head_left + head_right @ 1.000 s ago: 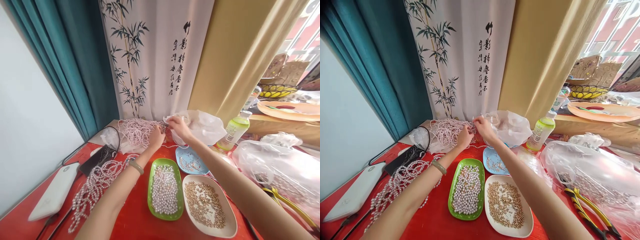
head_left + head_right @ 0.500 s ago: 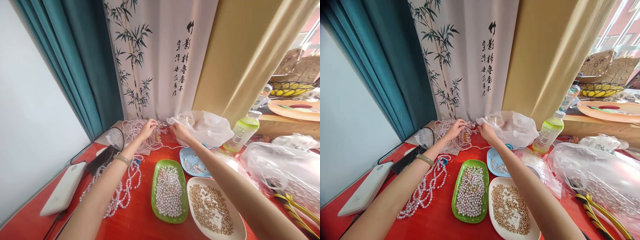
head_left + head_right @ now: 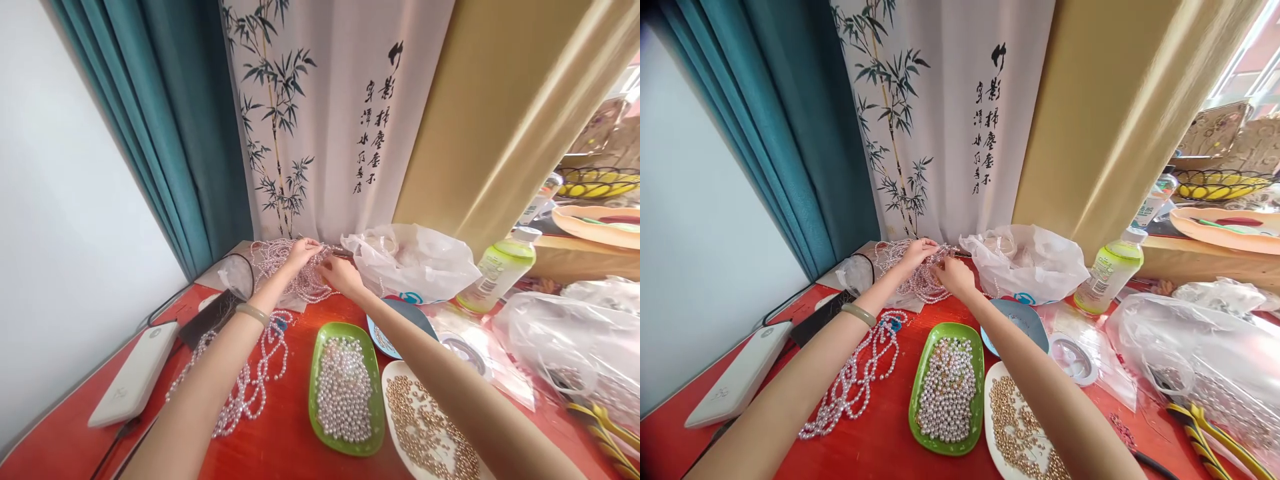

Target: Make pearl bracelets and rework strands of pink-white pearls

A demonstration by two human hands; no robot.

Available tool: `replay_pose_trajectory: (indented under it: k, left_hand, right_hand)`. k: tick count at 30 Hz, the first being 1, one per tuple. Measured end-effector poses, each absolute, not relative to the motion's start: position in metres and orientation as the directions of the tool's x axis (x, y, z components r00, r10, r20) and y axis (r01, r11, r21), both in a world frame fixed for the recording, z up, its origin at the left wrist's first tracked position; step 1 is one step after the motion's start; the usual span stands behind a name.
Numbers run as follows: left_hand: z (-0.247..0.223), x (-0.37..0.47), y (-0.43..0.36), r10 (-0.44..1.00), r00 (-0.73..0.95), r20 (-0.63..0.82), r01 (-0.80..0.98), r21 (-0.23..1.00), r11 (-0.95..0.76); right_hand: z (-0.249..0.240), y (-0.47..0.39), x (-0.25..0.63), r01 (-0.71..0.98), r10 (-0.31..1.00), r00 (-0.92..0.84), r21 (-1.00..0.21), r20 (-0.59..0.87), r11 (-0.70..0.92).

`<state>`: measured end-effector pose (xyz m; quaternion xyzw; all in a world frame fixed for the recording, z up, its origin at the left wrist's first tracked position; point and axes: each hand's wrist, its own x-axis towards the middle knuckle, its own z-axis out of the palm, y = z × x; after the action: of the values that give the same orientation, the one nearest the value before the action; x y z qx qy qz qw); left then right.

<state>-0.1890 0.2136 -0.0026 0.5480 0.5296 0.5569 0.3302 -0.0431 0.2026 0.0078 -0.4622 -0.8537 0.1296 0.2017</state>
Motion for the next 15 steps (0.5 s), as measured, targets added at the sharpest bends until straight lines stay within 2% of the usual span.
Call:
replay_pose_trajectory:
  k: [3,9,15]
  left_hand:
    - [-0.005,-0.189,0.213,0.959,-0.140,0.247,0.157,0.962,-0.225]
    - [-0.004,-0.194,0.209,0.970,-0.053,0.235,0.129,0.965,-0.227]
    - [-0.009,-0.197,0.212,0.966,-0.039,0.255,0.240,0.941,-0.239]
  right_hand:
    - [0.003,0.210,-0.046,0.727,0.852,-0.491,-0.454,0.182,0.516]
    - [0.018,0.224,-0.024,0.674,0.837,-0.505,-0.511,0.210,0.534]
    - [0.031,0.233,0.008,0.662,0.779,-0.597,-0.430,0.193,0.614]
